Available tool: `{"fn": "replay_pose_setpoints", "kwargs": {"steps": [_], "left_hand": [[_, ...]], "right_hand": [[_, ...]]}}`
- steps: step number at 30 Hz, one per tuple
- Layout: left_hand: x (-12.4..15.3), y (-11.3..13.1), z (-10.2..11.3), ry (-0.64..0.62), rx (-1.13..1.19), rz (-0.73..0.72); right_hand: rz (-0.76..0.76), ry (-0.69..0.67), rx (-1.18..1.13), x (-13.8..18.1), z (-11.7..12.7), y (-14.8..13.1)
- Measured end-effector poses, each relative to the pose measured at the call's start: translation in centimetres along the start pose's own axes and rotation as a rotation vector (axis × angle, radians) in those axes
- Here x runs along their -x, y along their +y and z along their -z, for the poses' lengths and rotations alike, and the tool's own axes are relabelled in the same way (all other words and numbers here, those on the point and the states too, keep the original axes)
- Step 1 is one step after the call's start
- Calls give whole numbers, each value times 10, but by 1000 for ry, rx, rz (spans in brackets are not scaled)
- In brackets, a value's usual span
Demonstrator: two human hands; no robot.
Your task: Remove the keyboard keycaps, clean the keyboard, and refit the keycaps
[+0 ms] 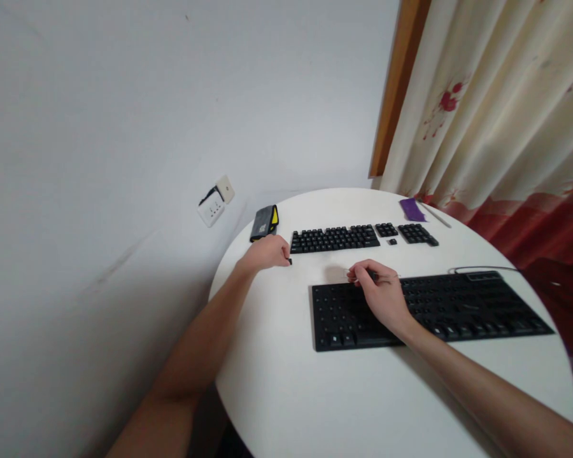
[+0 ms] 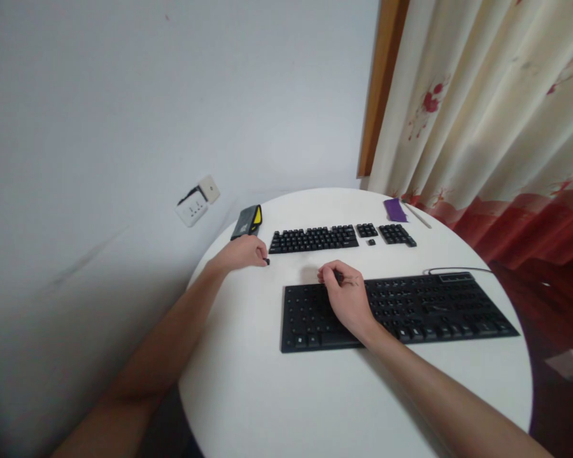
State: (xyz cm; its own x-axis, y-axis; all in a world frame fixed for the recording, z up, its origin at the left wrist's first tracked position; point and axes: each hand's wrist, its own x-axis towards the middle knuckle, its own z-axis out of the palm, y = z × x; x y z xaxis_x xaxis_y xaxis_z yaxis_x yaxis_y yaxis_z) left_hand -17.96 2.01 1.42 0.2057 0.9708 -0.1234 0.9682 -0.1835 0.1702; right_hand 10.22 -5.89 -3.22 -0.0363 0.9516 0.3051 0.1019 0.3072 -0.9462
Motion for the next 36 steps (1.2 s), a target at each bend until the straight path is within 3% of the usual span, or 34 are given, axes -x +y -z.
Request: {"fn": "replay_pose_setpoints", "kwargs": {"steps": [13,22,36], "left_hand": [[-18,-8,-20,86,128,16],[-14,-7,-17,98,110,100],[-9,1,-14,90,120,83]], "right_hand": [[-29,-69,-10,5,-3,-5],[-17,-90,-11,5,-2,-7],[-29,-104,-4,5,-3,-8]]}}
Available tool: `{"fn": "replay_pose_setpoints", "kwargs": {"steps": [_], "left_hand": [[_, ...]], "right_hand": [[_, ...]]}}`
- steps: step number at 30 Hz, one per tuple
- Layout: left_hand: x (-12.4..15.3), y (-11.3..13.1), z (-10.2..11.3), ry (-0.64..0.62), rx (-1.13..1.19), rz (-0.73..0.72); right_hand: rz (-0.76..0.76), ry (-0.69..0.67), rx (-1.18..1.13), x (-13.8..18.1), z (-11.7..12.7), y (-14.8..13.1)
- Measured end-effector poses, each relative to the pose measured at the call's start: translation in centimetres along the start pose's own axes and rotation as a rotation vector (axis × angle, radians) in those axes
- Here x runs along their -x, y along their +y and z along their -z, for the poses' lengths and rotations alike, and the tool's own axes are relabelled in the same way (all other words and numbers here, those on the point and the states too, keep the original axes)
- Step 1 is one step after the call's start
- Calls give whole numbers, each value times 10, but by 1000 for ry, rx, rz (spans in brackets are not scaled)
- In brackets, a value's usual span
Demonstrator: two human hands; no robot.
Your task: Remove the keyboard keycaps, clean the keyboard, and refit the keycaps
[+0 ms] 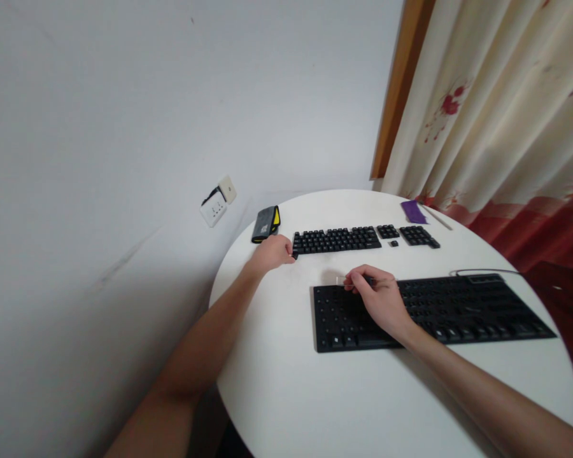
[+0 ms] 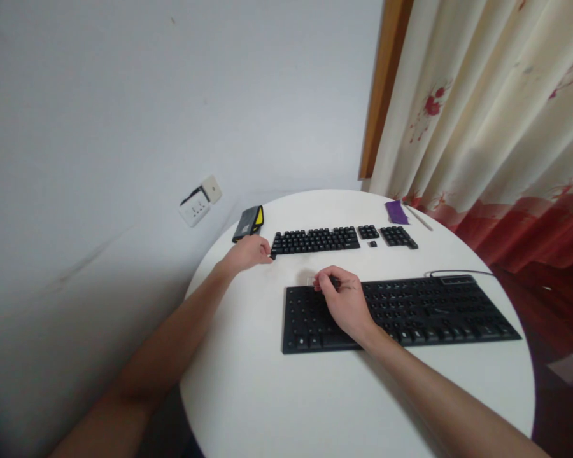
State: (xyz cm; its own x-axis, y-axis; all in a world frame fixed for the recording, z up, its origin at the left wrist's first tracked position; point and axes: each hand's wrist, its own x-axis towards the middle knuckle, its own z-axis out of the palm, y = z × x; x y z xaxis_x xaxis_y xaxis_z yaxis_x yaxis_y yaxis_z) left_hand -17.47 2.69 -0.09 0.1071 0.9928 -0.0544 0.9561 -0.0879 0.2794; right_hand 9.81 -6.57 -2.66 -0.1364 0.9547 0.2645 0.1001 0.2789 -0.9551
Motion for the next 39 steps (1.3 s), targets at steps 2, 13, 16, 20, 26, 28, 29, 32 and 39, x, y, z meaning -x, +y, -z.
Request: {"fn": "replay_pose_setpoints", "kwargs": {"steps": [2,13,16,20,26,28,29,32,39], "left_hand": [[0,0,2,25,11,12],[-5,-3,-5,83,-13,61],[-5,0,-9,64,-11,65],[-6,2,-10,54,-14,88],[-2,-8,7,73,8,91],[1,-8,10,-22,18,97],[2,-7,10,-72,22,100],[4,0,6,-141,29,108],[1,7,1,-116,57,129]], "right_hand": [[5,-1,4,0,0,0],[6,-12,10,1,0,0],[7,-11,15,1,0,-1],[6,-18,7,1,-1,0],[5,-13,11,0,0,-1],[3,-11,8,0,0,-1],[2,-11,7,0,0,-1],[6,-18,15,0,0,1],[9,-39,43,1,0,2]]}}
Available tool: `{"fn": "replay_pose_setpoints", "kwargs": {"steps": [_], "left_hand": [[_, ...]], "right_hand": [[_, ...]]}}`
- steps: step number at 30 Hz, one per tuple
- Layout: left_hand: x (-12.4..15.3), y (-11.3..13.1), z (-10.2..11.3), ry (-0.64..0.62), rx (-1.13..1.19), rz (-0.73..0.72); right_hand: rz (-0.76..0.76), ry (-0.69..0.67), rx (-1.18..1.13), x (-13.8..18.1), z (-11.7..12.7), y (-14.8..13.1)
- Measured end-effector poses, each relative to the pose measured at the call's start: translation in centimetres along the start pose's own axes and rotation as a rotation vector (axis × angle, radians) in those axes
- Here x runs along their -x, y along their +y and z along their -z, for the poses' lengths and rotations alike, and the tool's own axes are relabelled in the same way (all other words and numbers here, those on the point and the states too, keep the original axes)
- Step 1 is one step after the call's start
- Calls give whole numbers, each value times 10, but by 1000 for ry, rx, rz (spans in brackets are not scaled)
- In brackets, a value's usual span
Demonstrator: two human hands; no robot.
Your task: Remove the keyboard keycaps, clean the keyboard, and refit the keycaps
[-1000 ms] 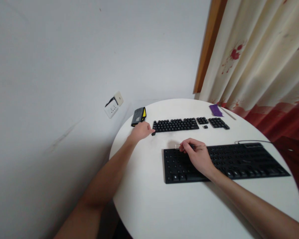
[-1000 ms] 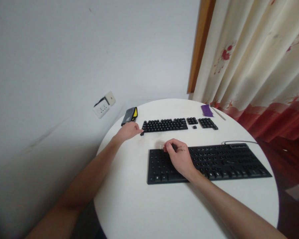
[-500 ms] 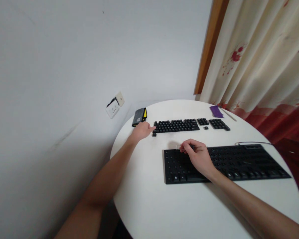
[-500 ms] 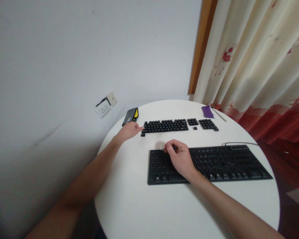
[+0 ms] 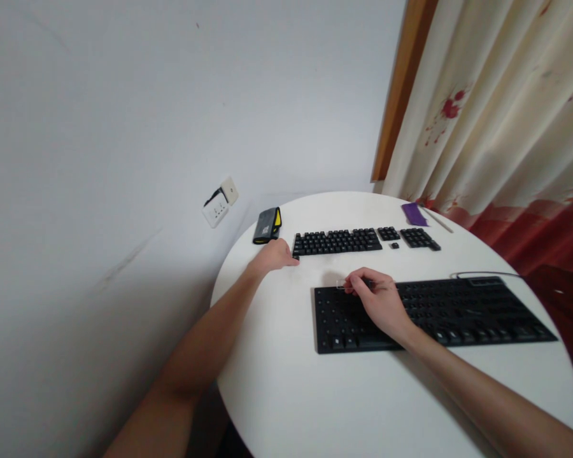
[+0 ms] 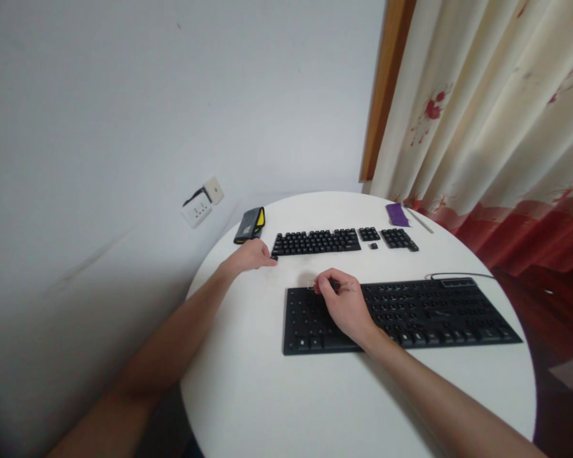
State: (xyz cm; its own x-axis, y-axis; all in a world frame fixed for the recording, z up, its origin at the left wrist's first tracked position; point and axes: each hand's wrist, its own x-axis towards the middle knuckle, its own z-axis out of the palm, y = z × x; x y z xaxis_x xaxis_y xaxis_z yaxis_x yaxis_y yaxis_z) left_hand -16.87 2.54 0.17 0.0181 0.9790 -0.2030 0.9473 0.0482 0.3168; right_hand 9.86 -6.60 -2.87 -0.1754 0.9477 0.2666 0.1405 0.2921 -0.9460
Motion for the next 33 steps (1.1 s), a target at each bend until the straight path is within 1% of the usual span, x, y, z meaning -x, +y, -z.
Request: {"fn": "replay_pose_setpoints", "kwargs": {"steps": [13,21,33], "left_hand": [[-6,-6,-4,13,69,4],[-9,-9,-5,15,60,-9],[-9,-9,-5,7,71,-5]], "right_hand": [[-8,-16,9,-1,0,-3],[-10,-32,10,-1,1,0],[-15,-46,32,-1,2,-4]]}}
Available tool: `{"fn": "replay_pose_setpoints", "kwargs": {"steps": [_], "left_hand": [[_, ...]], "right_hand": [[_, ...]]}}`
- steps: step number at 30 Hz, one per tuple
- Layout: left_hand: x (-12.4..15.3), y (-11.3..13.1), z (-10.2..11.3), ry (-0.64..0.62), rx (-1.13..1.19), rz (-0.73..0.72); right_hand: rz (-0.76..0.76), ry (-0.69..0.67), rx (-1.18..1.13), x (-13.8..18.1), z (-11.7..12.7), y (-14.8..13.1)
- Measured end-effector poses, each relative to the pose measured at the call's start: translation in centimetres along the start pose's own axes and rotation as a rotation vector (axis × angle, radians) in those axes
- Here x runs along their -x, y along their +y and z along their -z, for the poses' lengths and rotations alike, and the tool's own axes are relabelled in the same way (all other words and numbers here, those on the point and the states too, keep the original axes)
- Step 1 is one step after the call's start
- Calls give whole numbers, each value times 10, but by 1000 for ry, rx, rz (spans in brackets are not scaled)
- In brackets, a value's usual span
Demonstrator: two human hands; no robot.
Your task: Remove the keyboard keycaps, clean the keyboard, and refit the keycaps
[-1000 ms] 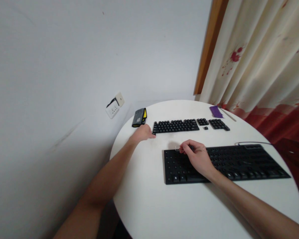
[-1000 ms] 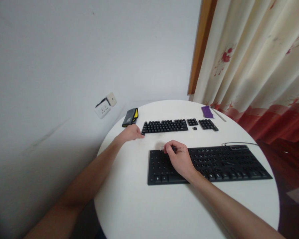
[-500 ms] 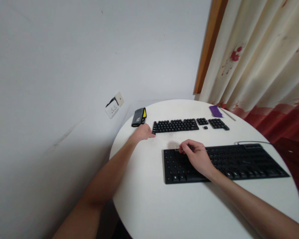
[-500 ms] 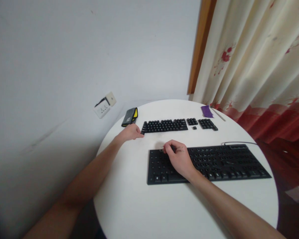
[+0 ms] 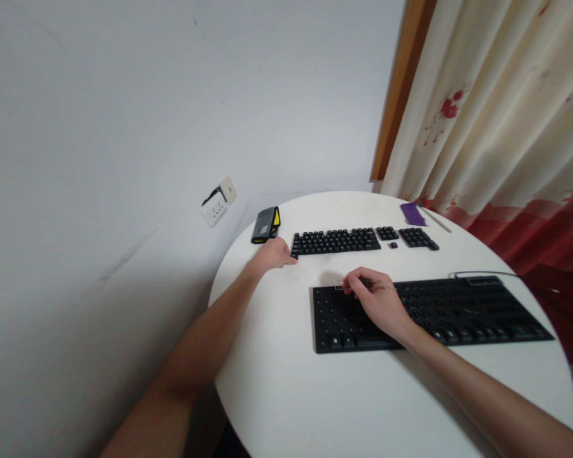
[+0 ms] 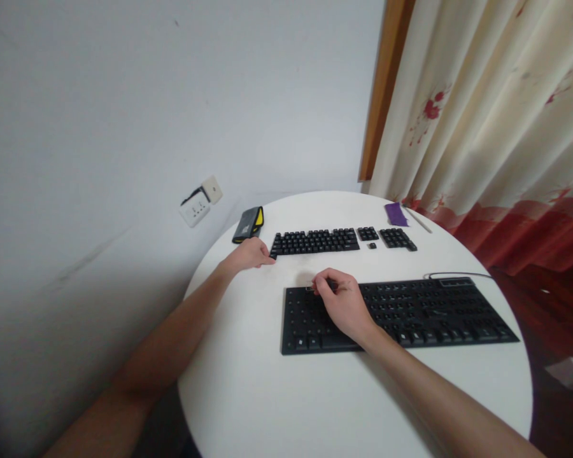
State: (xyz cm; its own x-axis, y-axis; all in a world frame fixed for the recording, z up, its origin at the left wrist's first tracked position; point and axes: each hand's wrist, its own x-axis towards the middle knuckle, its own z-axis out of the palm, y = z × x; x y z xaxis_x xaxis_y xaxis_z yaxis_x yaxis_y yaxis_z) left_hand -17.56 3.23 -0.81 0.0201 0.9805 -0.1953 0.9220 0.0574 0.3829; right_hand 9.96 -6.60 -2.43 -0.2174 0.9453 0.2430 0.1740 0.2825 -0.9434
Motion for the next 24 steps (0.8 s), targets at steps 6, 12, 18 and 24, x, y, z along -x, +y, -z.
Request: {"fn": "replay_pose_setpoints", "kwargs": {"steps": [6,12,18,24], "left_hand": [[-1,0,-2,6,5,8],[4,0,6,24,-133,-27],[22,26,9,163,-57,-346],[40,54,-12,-226,93,-726]], "right_hand": [[-44,-49,-8,1,5,-14],[-264,-341,-148,16,-3,-23],[-361,-480,12,28,-7,-23],[-317,-522,92,30,-1,-30]]}}
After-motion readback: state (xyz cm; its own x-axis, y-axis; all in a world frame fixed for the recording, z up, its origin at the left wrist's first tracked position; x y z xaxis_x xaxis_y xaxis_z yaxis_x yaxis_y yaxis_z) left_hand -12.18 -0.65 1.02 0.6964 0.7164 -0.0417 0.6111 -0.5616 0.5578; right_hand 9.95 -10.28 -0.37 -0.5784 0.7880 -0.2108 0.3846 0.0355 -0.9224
